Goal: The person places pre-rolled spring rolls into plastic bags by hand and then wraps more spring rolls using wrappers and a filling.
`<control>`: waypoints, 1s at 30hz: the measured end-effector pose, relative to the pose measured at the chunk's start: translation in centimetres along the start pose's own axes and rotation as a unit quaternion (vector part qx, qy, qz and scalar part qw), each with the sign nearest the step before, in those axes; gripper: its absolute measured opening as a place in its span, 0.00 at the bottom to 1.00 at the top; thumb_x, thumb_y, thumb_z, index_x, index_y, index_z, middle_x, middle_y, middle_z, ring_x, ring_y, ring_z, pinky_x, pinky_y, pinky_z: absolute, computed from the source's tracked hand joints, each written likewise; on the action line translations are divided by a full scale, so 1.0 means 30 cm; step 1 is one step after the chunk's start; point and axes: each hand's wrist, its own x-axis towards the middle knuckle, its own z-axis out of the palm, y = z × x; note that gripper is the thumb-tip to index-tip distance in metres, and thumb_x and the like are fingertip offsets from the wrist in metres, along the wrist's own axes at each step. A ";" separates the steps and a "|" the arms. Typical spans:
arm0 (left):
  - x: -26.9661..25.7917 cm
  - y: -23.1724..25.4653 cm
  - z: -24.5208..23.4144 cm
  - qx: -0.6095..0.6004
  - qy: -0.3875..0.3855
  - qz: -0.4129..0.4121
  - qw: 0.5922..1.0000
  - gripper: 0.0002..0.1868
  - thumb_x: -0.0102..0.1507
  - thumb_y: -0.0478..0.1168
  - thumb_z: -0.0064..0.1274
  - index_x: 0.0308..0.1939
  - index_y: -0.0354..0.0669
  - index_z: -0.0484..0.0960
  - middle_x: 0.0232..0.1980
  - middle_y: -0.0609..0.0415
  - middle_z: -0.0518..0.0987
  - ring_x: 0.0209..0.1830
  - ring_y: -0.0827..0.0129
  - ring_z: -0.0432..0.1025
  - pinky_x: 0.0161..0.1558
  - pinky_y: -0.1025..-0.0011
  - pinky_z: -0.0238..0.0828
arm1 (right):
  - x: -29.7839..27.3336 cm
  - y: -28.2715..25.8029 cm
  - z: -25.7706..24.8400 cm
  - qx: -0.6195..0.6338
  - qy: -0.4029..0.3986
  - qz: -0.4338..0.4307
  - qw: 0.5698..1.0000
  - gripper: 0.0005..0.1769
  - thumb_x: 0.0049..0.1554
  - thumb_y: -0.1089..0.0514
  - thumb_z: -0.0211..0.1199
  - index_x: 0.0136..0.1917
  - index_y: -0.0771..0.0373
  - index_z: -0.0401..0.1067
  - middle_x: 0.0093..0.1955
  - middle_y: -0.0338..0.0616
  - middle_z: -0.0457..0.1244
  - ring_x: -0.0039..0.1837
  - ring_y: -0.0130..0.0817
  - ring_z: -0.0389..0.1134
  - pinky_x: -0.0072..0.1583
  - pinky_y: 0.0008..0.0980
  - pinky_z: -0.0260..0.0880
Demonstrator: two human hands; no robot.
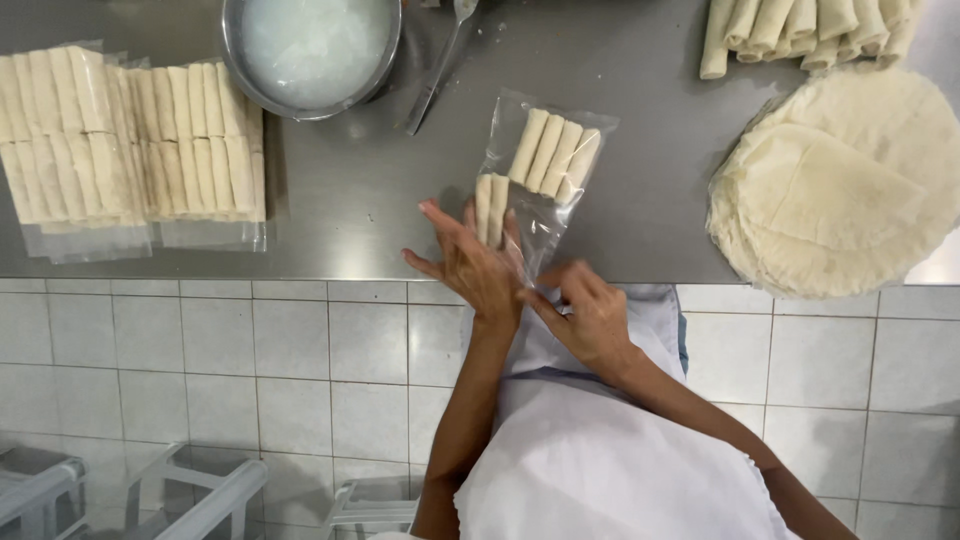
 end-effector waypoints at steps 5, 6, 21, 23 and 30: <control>-0.045 -0.162 -0.223 -0.157 -0.124 -0.045 0.979 0.33 0.49 0.37 0.50 0.60 0.37 0.72 0.53 0.48 0.68 0.55 0.53 0.63 0.60 0.49 0.37 | -0.067 -0.129 -0.058 0.145 -0.103 0.058 0.982 0.14 0.52 0.56 0.62 0.49 0.66 0.68 0.41 0.52 0.62 0.42 0.49 0.65 0.43 0.40 0.68; -0.058 -0.210 -0.264 -0.190 -0.094 -0.046 0.976 0.35 0.42 0.26 0.42 0.55 0.39 0.75 0.32 0.63 0.81 0.40 0.65 0.68 0.56 0.64 0.52 | -0.057 -0.179 -0.058 0.199 -0.167 0.008 0.966 0.15 0.58 0.65 0.52 0.57 0.72 0.68 0.56 0.65 0.63 0.58 0.62 0.65 0.55 0.50 0.69; -0.208 -0.106 -0.202 -0.215 -0.081 -0.081 0.970 0.11 0.50 0.32 0.65 0.32 0.54 0.85 0.28 0.69 0.81 0.27 0.74 0.69 0.38 0.70 0.50 | -0.038 -0.061 0.110 0.034 -0.128 0.134 0.982 0.33 0.62 0.56 0.49 0.75 0.71 0.46 0.75 0.57 0.48 0.72 0.58 0.48 0.71 0.62 0.33; -0.211 -0.121 -0.203 -0.224 -0.076 -0.077 0.969 0.11 0.50 0.32 0.65 0.32 0.54 0.85 0.28 0.69 0.81 0.27 0.73 0.69 0.38 0.69 0.50 | -0.038 -0.037 0.140 0.052 -0.132 0.135 0.981 0.34 0.59 0.56 0.53 0.75 0.67 0.47 0.74 0.53 0.49 0.72 0.54 0.49 0.70 0.57 0.38; -0.090 -0.067 -0.215 -0.222 -0.164 -0.007 0.961 0.31 0.58 0.42 0.56 0.61 0.31 0.66 0.64 0.35 0.64 0.55 0.46 0.63 0.57 0.55 0.54 | 0.055 -0.061 0.093 0.142 -0.159 0.175 0.961 0.38 0.52 0.58 0.65 0.72 0.64 0.54 0.73 0.49 0.49 0.74 0.51 0.48 0.71 0.46 0.50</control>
